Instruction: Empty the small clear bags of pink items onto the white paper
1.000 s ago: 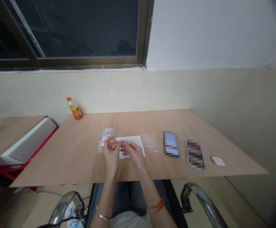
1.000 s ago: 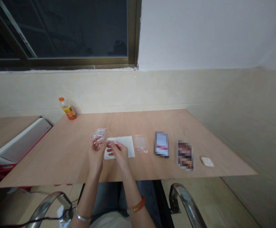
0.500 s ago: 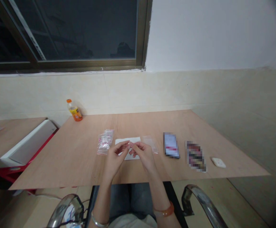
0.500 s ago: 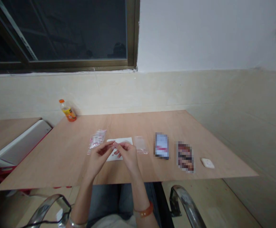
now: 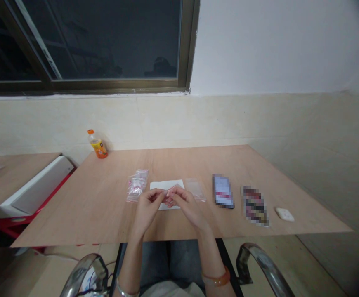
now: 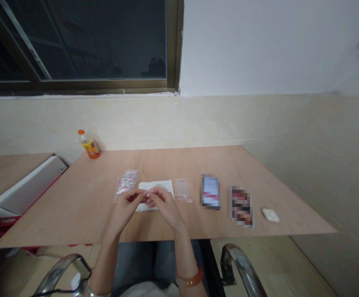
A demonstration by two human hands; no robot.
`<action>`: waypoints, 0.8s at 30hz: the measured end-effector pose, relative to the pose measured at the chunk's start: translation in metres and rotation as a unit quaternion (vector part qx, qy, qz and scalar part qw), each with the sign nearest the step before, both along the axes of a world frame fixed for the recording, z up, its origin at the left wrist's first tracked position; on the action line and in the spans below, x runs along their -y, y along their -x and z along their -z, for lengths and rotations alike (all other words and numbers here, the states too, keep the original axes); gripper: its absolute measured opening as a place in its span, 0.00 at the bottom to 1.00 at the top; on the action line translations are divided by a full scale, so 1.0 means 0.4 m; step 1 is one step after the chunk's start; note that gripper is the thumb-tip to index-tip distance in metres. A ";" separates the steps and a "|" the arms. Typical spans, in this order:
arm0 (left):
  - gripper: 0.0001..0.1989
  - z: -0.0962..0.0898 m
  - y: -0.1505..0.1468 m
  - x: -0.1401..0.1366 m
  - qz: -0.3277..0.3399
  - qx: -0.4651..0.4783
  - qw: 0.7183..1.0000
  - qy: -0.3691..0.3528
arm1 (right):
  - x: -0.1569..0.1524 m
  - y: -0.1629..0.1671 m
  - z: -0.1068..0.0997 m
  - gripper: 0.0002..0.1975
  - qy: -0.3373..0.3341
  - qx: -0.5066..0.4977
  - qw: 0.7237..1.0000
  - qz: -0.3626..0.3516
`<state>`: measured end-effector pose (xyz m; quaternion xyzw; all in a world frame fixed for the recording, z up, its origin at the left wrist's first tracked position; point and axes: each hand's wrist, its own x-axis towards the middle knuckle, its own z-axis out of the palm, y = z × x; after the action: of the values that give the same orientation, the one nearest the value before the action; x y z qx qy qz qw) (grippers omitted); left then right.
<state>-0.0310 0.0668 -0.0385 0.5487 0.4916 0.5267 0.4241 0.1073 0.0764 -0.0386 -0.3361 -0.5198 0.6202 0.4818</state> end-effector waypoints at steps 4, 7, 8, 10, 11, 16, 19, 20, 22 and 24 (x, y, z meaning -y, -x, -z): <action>0.11 -0.004 -0.006 0.006 0.015 -0.032 0.999 -0.024 | 0.000 0.006 0.003 0.09 0.031 -0.022 0.999 0.024; 0.10 -0.001 -0.007 0.007 0.044 -0.072 0.996 -0.035 | -0.003 0.006 0.015 0.09 0.022 0.001 0.999 0.029; 0.09 0.001 -0.006 0.007 0.051 -0.085 0.995 -0.034 | -0.004 0.006 0.020 0.10 0.021 0.011 0.999 0.026; 0.09 0.006 -0.006 0.006 0.054 -0.100 0.993 -0.030 | -0.007 0.008 0.032 0.11 0.022 0.027 0.999 0.020; 0.10 0.008 -0.006 0.005 0.050 -0.103 0.993 -0.029 | -0.008 0.010 0.038 0.12 0.024 0.032 0.999 0.019; 0.11 0.016 -0.015 0.004 0.002 -0.111 0.993 -0.038 | -0.006 0.027 0.041 0.15 0.005 0.031 0.999 0.037; 0.10 0.022 -0.026 0.007 -0.042 -0.130 0.989 -0.053 | 0.001 0.038 0.028 0.15 -0.032 0.042 0.997 0.057; 0.10 0.024 -0.031 0.008 -0.055 -0.135 0.988 -0.053 | 0.002 0.041 0.025 0.15 -0.042 0.046 0.996 0.063; 0.10 0.030 -0.040 0.009 -0.076 -0.141 0.986 -0.048 | 0.003 0.043 0.025 0.14 -0.054 0.058 0.994 0.073; 0.10 0.035 -0.050 0.011 -0.094 -0.143 0.984 -0.046 | 0.000 0.042 0.031 0.13 -0.064 0.073 0.992 0.083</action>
<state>-0.0110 0.0626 -0.0525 0.5887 0.5721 0.5020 0.2724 0.0905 0.0765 -0.0509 -0.3905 -0.5628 0.5173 0.5129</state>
